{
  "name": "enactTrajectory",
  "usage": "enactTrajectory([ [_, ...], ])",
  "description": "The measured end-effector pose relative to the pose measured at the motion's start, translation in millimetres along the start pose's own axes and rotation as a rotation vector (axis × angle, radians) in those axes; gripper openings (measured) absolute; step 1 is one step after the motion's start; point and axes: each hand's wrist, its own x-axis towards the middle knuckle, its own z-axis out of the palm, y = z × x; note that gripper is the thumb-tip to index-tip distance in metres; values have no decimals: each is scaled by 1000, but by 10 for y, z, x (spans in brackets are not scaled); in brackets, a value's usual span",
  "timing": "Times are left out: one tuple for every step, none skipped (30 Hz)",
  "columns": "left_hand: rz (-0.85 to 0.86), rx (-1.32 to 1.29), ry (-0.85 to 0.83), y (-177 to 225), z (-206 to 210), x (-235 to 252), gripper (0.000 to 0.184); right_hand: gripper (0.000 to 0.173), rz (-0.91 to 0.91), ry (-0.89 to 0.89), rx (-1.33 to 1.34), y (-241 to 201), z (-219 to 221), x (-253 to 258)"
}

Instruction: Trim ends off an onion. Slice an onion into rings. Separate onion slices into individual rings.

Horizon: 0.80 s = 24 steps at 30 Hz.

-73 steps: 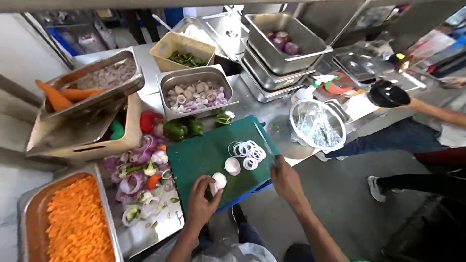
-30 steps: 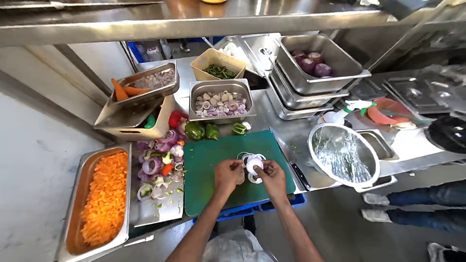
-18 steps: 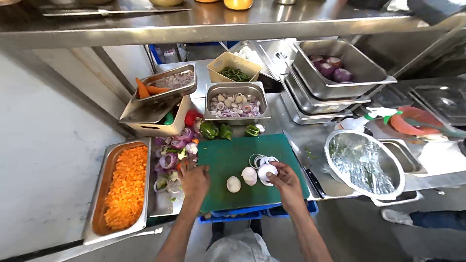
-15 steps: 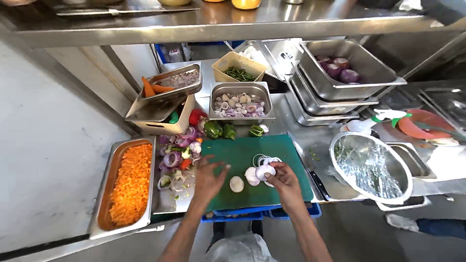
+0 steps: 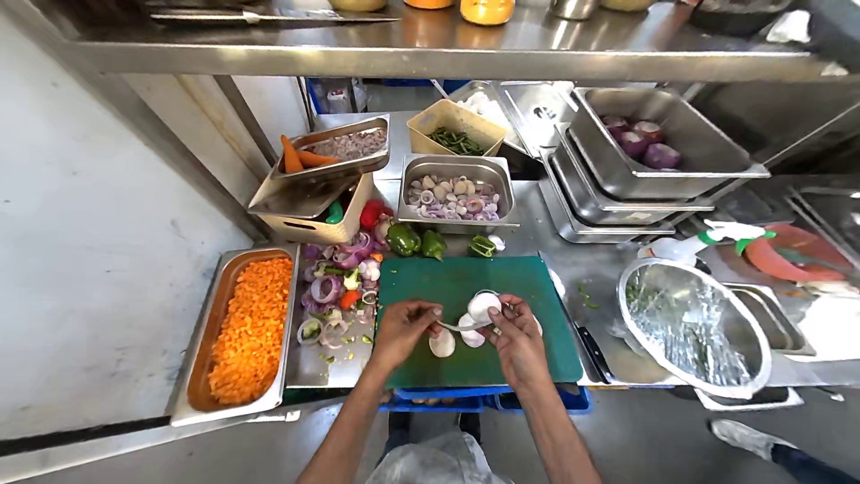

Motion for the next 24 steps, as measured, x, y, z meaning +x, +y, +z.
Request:
enactTrajectory([
  [-6,-13,4,-31,-88,-27,19,36,34,29,16,9,23,32],
  [-13,-18,0,-47,-176,-65,19,42,61,45,34,29,40,64],
  [-18,-24,-4,-58,-259,-109,19,45,83,56,48,47,61,91],
  [-18,-27,-2,-62,-331,-143,19,44,98,73,58,57,81,123],
  [-19,-30,11,-62,-392,-156,19,43,108,89,75,57,88,160],
  [-18,-32,32,-53,-439,-138,19,43,114,99,101,52,80,199],
  [-14,-32,49,-25,-471,-81,19,41,121,107,123,42,69,235],
  [-4,-31,56,21,-482,11,19,41,126,115,138,39,51,266],
  [18,-33,55,84,-467,138,20,40,130,118,144,43,27,292],
  [40,-35,53,169,-432,297,20,39,131,116,137,42,3,309],
  [66,-36,48,263,-389,472,21,39,131,116,131,39,-24,321],
  [108,-40,36,374,-348,667,21,40,130,110,126,32,-50,335],
  [157,-42,25,508,-317,884,21,40,127,111,128,18,-65,348],
  [192,-33,27,630,-308,1119,24,40,127,111,132,3,-81,344],
  [198,16,49,732,-317,1334,32,40,128,118,134,-11,-97,327],
  [179,114,94,819,-337,1508,43,41,124,125,129,-26,-115,306],
  [151,234,156,885,-349,1612,54,43,117,128,110,-47,-136,279],
  [132,335,202,924,-335,1620,61,43,102,136,79,-76,-156,247],
  [136,389,224,931,-267,1525,62,43,81,143,43,-103,-177,215],
  [157,398,201,888,-139,1335,58,42,58,144,6,-125,-200,182],
  [155,368,127,793,32,1088,51,41,39,138,-26,-145,-226,145],
  [102,309,-6,679,218,821,43,39,20,122,-54,-167,-249,111],
  [47,239,-127,543,398,614,36,41,0,104,-79,-181,-273,86],
  [-13,180,-191,425,561,460,31,43,-18,84,-118,-179,-308,62],
])
